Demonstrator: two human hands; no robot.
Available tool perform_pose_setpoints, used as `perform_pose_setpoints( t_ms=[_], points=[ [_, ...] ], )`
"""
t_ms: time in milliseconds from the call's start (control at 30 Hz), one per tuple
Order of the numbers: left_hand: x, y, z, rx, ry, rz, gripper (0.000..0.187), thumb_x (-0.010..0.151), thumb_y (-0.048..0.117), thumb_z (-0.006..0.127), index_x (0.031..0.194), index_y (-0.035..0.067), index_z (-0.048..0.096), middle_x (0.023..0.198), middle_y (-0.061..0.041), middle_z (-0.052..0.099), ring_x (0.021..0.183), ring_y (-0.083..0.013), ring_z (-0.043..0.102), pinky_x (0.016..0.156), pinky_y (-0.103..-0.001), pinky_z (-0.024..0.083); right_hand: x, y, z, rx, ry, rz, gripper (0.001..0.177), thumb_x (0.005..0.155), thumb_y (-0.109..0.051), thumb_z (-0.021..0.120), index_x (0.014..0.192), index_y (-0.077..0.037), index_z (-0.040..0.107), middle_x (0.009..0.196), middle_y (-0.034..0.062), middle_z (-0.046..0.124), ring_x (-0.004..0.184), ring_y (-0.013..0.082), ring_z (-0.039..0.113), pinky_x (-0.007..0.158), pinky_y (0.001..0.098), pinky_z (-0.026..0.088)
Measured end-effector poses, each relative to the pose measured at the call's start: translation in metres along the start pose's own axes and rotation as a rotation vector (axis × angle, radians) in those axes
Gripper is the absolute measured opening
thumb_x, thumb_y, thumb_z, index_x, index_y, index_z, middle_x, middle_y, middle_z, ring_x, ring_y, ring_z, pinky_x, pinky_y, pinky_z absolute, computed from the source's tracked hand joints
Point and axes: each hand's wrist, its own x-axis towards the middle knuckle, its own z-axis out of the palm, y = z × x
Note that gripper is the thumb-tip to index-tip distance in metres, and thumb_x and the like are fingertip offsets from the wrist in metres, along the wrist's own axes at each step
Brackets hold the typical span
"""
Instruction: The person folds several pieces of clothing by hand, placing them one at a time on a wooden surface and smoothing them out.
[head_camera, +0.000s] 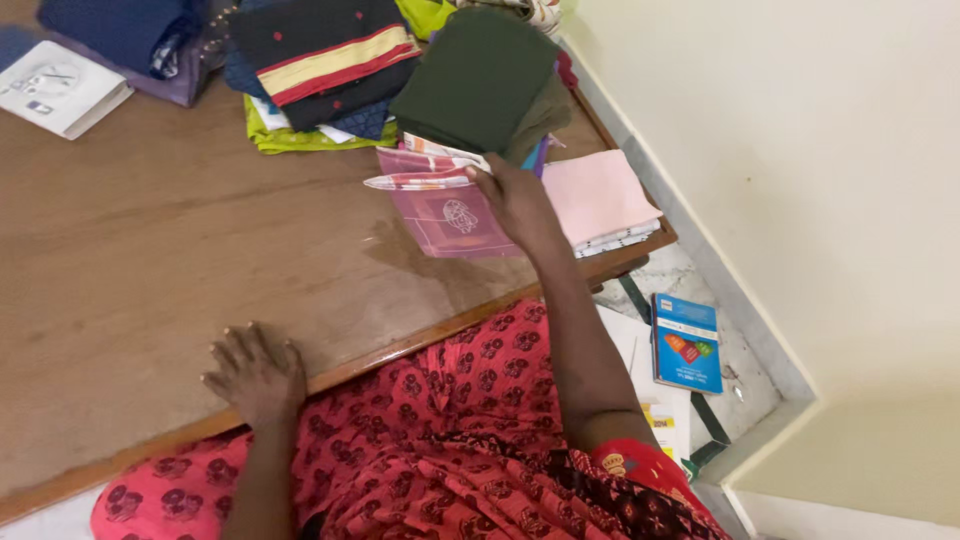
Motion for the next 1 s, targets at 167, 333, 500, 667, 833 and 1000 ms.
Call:
perform_pose_setpoints(
  t_ms=[167,333,500,667,833,1000],
  points=[
    [-0.006,0.006,-0.012,-0.007,-0.002,-0.024,0.069,0.103,0.051,0.040,0.161,0.012,0.037,0.168,-0.018,0.031,0.155,-0.0405,0.024,0.121,-0.068,0.012,-0.041,-0.043,0.121,0.056,0.097,-0.365,0.027,0.110,-0.020,0.050,0.132,-0.010,0.061,0.107,0.0205,0.072,0.089,0.0369,0.073,0.082,0.0507,0.058],
    [-0.010,0.014,-0.025,-0.268,0.186,-0.035,0.061,0.108,0.036,0.036,0.161,0.007,0.041,0.167,-0.021,0.039,0.154,-0.0366,0.037,0.125,-0.059,0.027,-0.110,-0.047,0.219,-0.033,-0.539,-0.327,0.044,0.103,-0.038,0.053,0.142,-0.017,0.054,0.125,0.0141,0.070,0.101,0.0339,0.072,0.081,0.0486,0.058],
    [-0.009,0.027,-0.049,-0.456,0.180,-0.052,0.061,0.113,0.046,0.035,0.159,0.006,0.039,0.164,-0.023,0.039,0.150,-0.0387,0.038,0.125,-0.051,0.033,-0.092,0.026,0.267,-0.067,-0.360,-0.460,0.052,0.101,-0.037,0.050,0.148,-0.015,0.050,0.153,0.0182,0.052,0.138,0.0381,0.052,0.113,0.0488,0.045],
    [-0.002,0.031,-0.052,-0.132,-0.013,0.074,0.077,0.097,0.055,0.048,0.158,0.009,0.037,0.163,-0.026,0.025,0.149,-0.0436,0.021,0.115,-0.063,0.020,-0.061,0.062,0.292,-0.180,-0.466,-0.300,0.063,0.106,-0.046,0.043,0.160,-0.016,0.031,0.169,0.0213,0.015,0.158,0.0394,0.008,0.126,0.0542,0.007],
    [0.028,0.037,-0.035,0.179,-0.121,0.229,0.057,0.097,0.043,0.050,0.152,0.028,0.046,0.169,-0.015,0.018,0.156,-0.0419,0.007,0.112,-0.081,0.000,-0.043,0.044,0.318,-0.295,-0.471,-0.220,0.068,0.105,-0.053,0.033,0.164,-0.020,0.021,0.170,0.0216,-0.003,0.156,0.0409,-0.009,0.122,0.0609,-0.008],
    [0.054,0.055,-0.031,0.479,-0.258,0.294,0.064,0.090,0.039,0.056,0.149,0.015,0.051,0.172,-0.015,0.018,0.158,-0.0385,0.009,0.109,-0.082,-0.002,-0.046,0.048,0.322,-0.274,-0.475,-0.174,0.066,0.105,-0.053,0.034,0.163,-0.023,0.023,0.171,0.0194,-0.001,0.158,0.0405,-0.007,0.124,0.0615,-0.007]
  ],
)
